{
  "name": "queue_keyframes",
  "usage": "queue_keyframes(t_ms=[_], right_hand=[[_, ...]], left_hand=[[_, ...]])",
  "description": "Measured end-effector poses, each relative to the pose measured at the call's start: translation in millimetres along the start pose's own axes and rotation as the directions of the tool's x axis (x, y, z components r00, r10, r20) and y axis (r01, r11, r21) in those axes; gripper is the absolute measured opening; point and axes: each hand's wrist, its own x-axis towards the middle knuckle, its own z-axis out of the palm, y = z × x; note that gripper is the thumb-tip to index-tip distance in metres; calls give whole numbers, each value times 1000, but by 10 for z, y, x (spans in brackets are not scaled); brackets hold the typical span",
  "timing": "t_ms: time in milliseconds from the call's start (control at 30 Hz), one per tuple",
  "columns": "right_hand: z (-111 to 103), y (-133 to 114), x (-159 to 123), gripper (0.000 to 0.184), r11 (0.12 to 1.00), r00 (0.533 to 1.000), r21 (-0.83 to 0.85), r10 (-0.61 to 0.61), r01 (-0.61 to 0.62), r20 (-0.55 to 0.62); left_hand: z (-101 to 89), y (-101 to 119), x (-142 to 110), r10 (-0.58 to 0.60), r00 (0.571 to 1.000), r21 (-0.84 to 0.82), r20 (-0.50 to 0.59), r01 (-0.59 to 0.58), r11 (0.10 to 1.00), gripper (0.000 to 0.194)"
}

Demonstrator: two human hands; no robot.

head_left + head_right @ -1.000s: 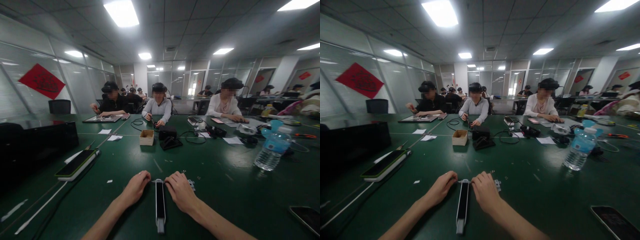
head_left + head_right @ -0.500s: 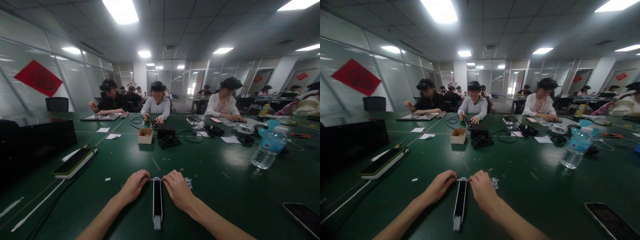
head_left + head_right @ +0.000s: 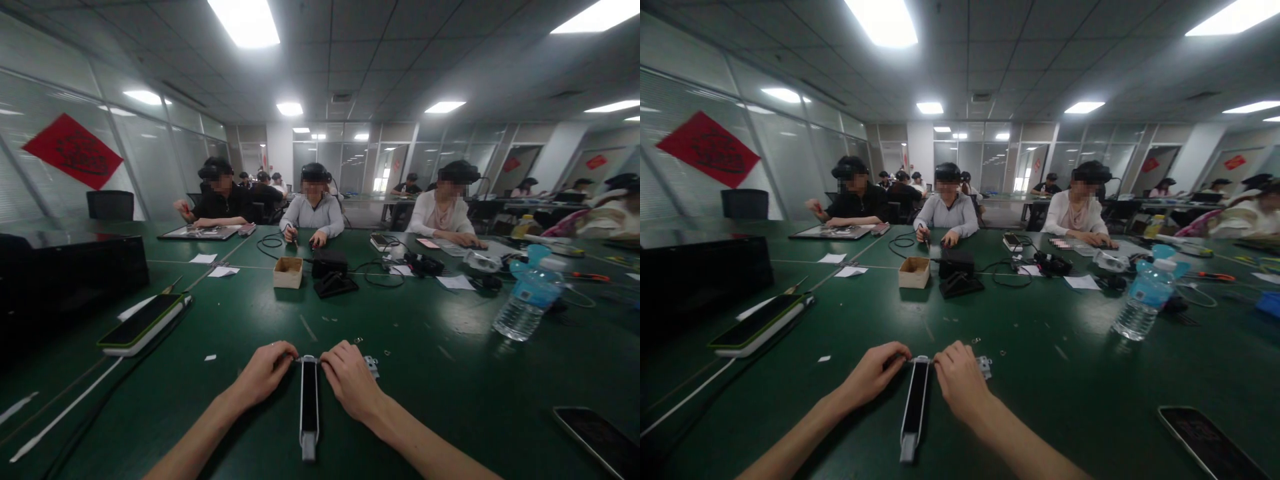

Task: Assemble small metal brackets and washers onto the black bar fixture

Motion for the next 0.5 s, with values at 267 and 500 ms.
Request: queue_keyframes(t_ms=[267,500], right_hand=[[62,15,10,16,999,998,-38,-12,10,-54],[92,29,0,16,999,997,-21,-39,38,-66]], left_hand=[[-13,43,9,-44,998,21,35,44,999,21],[69,-53,-5,12,1000,2,16,-12,1000,21]])
